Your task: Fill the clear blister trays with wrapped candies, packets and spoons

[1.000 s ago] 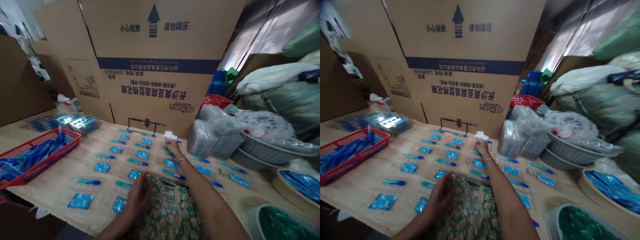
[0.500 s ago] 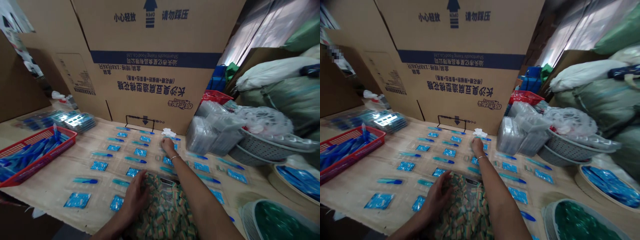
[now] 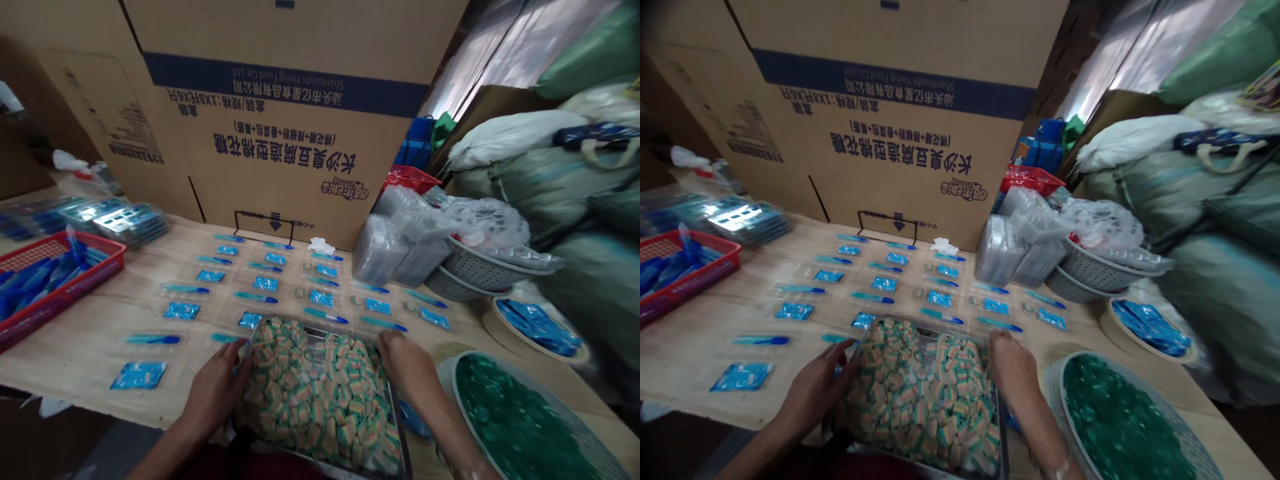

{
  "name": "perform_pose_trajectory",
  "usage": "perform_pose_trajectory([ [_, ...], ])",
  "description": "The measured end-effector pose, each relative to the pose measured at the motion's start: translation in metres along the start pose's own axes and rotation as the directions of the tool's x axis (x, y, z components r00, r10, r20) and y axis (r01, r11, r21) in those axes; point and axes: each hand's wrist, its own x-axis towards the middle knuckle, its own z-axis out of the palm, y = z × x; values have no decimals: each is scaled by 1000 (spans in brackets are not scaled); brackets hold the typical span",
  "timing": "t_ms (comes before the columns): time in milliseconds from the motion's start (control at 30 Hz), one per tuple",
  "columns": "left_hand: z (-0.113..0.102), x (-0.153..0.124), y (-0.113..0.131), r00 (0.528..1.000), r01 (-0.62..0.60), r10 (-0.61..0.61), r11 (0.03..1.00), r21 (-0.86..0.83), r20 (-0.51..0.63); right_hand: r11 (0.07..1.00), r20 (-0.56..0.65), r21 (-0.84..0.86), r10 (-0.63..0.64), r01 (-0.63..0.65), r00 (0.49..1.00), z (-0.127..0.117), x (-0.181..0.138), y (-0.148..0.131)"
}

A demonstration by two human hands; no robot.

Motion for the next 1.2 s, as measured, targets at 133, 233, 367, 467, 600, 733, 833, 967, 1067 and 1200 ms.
perform_pose_trajectory([
  [133, 5, -7, 4, 982, 91, -104, 992, 88, 156, 985, 33, 1, 172, -172, 985, 28, -68, 5],
  [233, 8, -5, 10, 984, 114, -122, 991, 69, 127, 960, -43, 62, 274, -271, 961, 39, -77, -2],
  [367, 11, -7, 9, 991, 125, -124, 992, -21, 42, 940, -116, 216, 294, -265, 949, 58, -73, 5],
  [467, 9, -8, 9, 991, 127, -131, 983, -130, -26, 874, -227, 473, 245, -113, 942, 71, -70, 19],
  [600, -5, 26, 28, 996, 39, -55, 978, -205, -75, 671, -313, 740, 295, 37, 903, 62, -44, 41],
  [733, -5, 105, 62, 998, -14, 8, 995, -101, -62, 636, -324, 771, 334, 42, 885, 40, 22, 62],
  [833, 10, 158, 80, 999, -25, 23, 997, -67, -39, 644, -304, 765, 355, 5, 884, 39, 70, 70],
  [967, 32, 190, 80, 1000, -27, 27, 1000, -9, -10, 671, -288, 740, 378, -46, 880, 56, 100, 69],
  [1067, 42, 195, 72, 1000, -28, 27, 999, 34, 9, 699, -272, 710, 386, -86, 881, 69, 105, 65],
  [1200, 44, 195, 65, 999, -40, 38, 995, 91, 22, 752, -265, 648, 370, -119, 890, 71, 103, 65],
])
